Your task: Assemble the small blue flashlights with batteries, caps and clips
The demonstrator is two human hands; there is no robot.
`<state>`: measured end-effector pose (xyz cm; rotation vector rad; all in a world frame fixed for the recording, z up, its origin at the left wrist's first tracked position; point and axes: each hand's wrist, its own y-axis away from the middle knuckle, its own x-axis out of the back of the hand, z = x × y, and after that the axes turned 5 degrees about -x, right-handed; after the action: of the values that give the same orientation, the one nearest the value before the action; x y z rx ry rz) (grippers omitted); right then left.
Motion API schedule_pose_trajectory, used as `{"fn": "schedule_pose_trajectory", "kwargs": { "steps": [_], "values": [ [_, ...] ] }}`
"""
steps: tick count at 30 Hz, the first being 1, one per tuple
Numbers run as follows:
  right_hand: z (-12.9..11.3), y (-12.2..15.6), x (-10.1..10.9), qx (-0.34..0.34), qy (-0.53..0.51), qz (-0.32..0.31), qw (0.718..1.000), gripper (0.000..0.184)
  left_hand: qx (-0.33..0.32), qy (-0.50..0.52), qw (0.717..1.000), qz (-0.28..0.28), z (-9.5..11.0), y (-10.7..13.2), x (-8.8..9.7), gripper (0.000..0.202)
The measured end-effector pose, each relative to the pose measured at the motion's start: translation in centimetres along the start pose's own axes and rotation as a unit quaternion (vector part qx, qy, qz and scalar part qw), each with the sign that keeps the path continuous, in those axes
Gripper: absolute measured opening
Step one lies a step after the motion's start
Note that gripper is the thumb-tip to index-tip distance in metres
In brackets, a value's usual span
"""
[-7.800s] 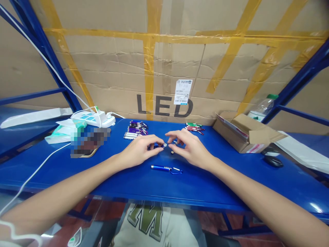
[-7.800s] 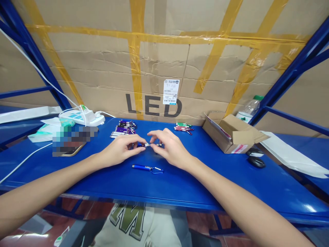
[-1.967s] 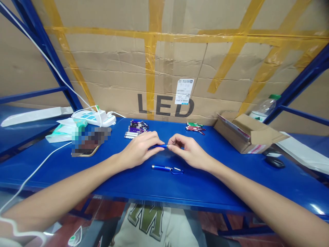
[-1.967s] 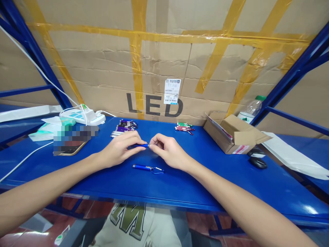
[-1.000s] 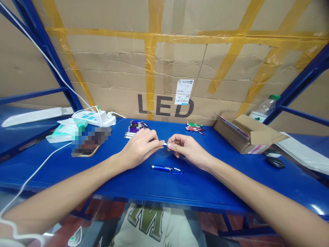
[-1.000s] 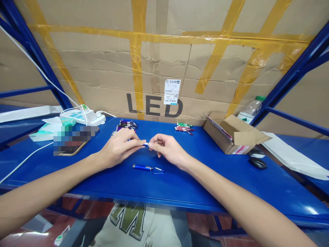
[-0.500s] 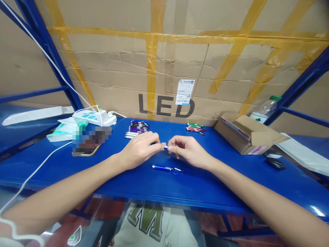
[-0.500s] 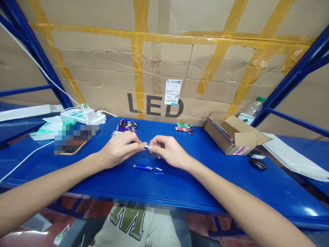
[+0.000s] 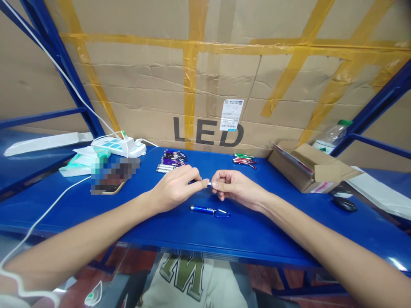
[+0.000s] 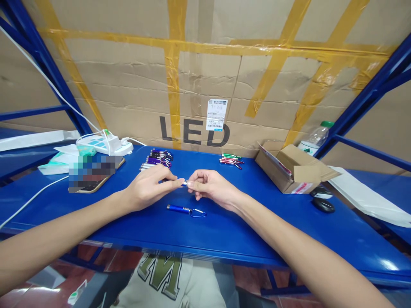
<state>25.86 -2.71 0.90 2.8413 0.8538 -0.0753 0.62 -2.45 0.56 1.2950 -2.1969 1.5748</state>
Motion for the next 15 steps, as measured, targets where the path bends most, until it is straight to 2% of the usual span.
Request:
{"fn": "schedule_pose_trajectory", "kwargs": {
  "steps": [7,15],
  "values": [
    [-0.02,0.02,-0.49,0.122,0.132,0.087,0.98,0.042,0.08,0.063,0.994,-0.03,-0.02,0.16,-0.29,0.014],
    [0.42,0.1,-0.21,0.183,0.21,0.105,0.955,0.024,0.159,0.141,0.977,-0.022,-0.28,0.41,-0.55,0.019]
  ]
}}
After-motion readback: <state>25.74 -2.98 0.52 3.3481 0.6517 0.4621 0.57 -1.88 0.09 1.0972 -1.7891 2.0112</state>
